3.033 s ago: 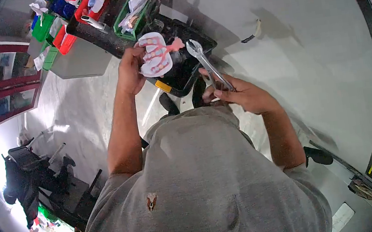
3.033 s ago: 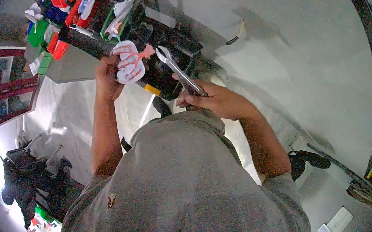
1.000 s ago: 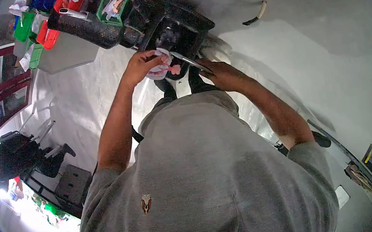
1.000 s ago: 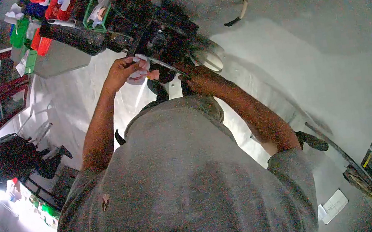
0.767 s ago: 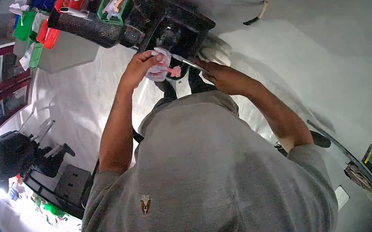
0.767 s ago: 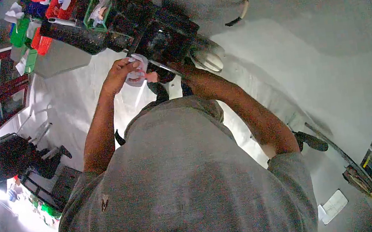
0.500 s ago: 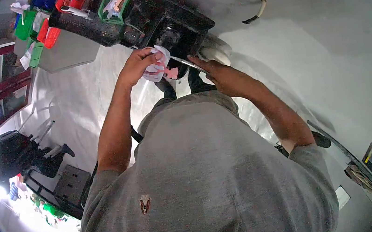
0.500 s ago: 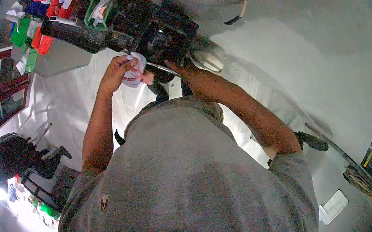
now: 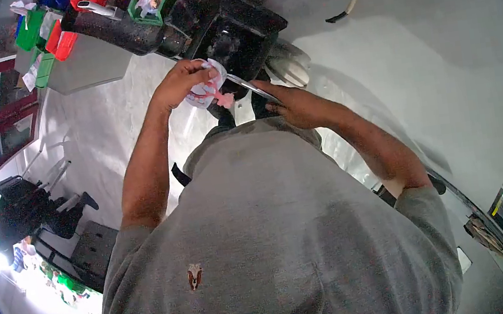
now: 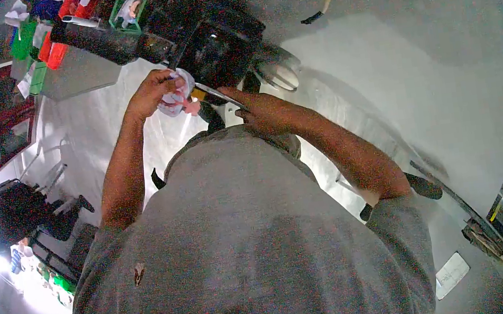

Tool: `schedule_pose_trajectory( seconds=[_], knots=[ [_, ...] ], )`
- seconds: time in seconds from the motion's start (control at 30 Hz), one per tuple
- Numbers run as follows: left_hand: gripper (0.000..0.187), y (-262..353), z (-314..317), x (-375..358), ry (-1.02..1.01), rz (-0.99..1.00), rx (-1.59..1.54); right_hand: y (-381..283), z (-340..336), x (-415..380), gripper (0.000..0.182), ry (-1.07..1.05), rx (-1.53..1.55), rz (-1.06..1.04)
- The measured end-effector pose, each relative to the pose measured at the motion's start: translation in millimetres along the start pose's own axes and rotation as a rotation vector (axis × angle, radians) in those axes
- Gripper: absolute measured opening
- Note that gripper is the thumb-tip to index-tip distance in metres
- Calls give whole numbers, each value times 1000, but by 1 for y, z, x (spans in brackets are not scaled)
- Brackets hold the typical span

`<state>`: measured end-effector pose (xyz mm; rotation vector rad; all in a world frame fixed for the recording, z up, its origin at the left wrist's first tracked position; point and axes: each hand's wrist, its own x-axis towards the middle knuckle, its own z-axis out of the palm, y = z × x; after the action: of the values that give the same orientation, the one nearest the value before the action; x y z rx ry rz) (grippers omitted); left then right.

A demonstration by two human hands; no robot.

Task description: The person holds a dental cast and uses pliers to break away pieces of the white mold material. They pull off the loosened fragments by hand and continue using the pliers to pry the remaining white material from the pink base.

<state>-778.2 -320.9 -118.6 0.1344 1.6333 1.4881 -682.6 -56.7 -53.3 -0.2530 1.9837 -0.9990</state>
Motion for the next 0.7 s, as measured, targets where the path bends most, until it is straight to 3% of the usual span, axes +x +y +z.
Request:
schedule_pose_trajectory(
  seconds=[0.27,0.33,0.43,0.7],
  knots=[
    [32,-10,0,1,30,-45,-79,-11,0,-4,65,-32,-4,82],
    [32,-11,2,2,49,-80,-180,-19,-1,-7,74,-77,144,252],
    [32,-15,-2,7,118,-36,-271,-8,-10,-8,77,-135,269,110],
    [35,-19,-4,24,-55,-73,-130,2,12,-18,75,-129,591,161]
  ],
)
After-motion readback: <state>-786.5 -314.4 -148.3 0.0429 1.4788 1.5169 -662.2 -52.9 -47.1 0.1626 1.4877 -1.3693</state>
